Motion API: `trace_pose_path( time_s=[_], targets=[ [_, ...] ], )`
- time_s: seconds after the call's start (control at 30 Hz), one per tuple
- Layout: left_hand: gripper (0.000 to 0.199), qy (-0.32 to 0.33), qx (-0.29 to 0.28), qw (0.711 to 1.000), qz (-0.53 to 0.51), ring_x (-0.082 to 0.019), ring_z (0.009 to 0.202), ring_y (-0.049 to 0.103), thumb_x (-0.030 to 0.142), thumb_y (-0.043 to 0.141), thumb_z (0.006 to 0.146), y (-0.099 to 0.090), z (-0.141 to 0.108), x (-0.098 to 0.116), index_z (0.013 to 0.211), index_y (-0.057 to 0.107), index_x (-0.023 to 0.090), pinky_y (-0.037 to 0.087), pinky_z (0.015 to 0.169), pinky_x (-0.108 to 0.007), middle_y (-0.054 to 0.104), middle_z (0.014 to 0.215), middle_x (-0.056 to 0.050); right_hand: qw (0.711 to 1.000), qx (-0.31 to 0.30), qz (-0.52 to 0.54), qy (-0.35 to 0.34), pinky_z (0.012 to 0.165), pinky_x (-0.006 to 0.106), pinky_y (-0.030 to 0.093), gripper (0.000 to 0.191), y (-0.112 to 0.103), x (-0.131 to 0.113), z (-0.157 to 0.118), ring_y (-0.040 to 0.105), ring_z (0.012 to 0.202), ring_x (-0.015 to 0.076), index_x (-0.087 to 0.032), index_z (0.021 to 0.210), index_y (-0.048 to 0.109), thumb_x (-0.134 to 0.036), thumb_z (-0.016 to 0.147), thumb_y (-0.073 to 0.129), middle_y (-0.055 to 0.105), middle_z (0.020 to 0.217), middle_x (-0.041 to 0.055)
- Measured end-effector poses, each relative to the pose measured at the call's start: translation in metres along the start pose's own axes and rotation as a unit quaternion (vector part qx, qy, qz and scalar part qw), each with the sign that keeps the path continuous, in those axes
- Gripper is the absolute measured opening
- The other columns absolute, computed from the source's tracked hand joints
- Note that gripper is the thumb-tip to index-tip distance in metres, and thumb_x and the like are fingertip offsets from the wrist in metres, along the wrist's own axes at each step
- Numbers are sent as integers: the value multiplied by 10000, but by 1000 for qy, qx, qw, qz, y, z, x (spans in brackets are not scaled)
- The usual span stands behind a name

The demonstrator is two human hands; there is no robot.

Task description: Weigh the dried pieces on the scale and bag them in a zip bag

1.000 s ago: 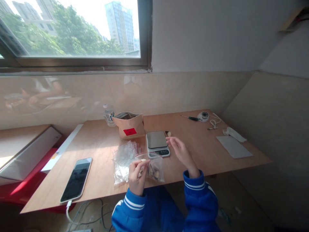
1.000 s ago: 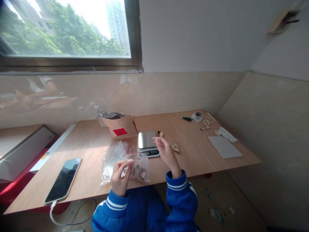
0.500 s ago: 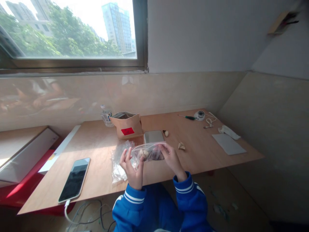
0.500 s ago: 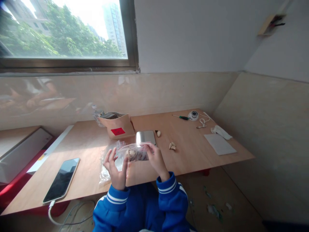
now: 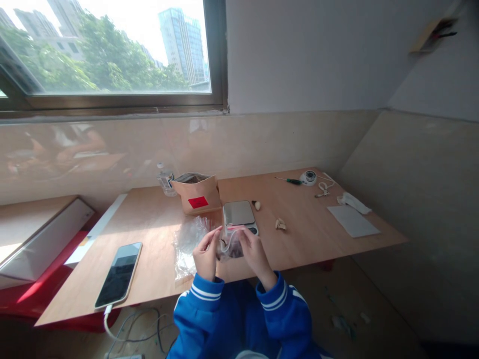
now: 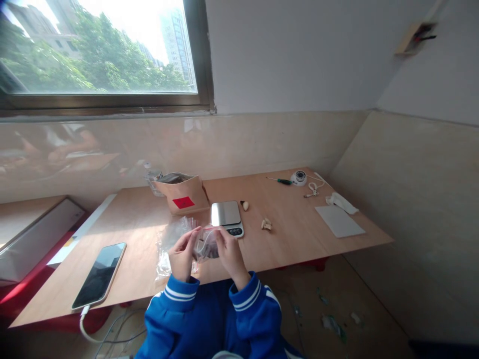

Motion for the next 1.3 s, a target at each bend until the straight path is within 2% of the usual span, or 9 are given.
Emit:
trace_pose_path(
  time_s=[0.07,0.2,0.27,0.43,0.6,0.73,0.9,1.2,1.3],
  targets=[
    [280,19,7,1000,17,-197,873,645,400,614,761,2,-5,1,901,715,180,502,790,-286,715,916,-54,999,15,-28,-14,625,243,470,310,3,-4,-2,622,675,161,-216,924,634,-423,906,404,678,784,26],
    [287,62,100,992,38,-163,722,637,426,579,780,-10,-7,11,819,712,175,501,689,-258,708,787,-35,979,204,-27,12,511,219,426,343,-26,2,-6,497,442,113,-195,804,587,-433,916,367,536,502,-38],
    [291,70,105,991,34,-159,699,629,434,585,774,-13,-5,17,776,706,170,495,664,-248,701,749,-32,972,236,-15,15,482,211,409,354,-37,5,-6,455,405,98,-191,762,557,-445,915,363,491,474,-54],
    [319,34,24,999,-5,-161,710,616,452,596,763,-6,7,20,812,697,153,479,636,-236,692,775,-48,974,225,-3,11,487,212,418,334,-48,6,-4,485,425,100,-186,749,540,-465,888,423,480,455,-62],
    [313,-18,-57,996,-59,-159,710,605,425,638,738,11,6,14,879,682,149,477,656,-248,685,789,-50,951,309,6,21,512,233,440,314,-59,8,-11,517,439,111,-193,706,488,-451,880,447,522,467,-51],
    [263,-24,-32,996,-74,-135,666,581,404,644,739,18,1,11,798,668,148,460,641,-229,655,700,-23,951,307,23,21,546,254,466,265,-60,9,-10,573,513,131,-185,802,510,-438,868,472,612,574,-17],
    [278,-38,0,996,-83,-120,611,562,412,661,720,17,0,3,798,654,145,442,602,-221,627,641,-3,953,296,42,45,479,250,467,302,-67,17,-11,585,538,145,-169,843,561,-469,812,540,645,660,14],
    [294,-39,30,996,-81,-140,728,591,405,663,719,13,-2,-6,847,670,141,467,685,-239,671,789,-37,965,259,-40,26,673,296,481,350,-71,21,-16,608,652,165,-183,769,581,-441,899,384,654,696,41],
    [297,-40,23,997,-68,-163,781,602,407,667,713,13,-2,-3,832,667,135,478,718,-262,677,818,-50,965,260,-44,19,674,297,485,304,-73,23,-18,615,672,169,-186,820,567,-425,898,396,653,723,42]
  ],
)
Point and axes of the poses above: each hand's wrist, its own z-axis towards the middle knuckle, its own y-axis out of the palm, x = y × z, the point moved 6 cm from there along z, towards the middle knuckle
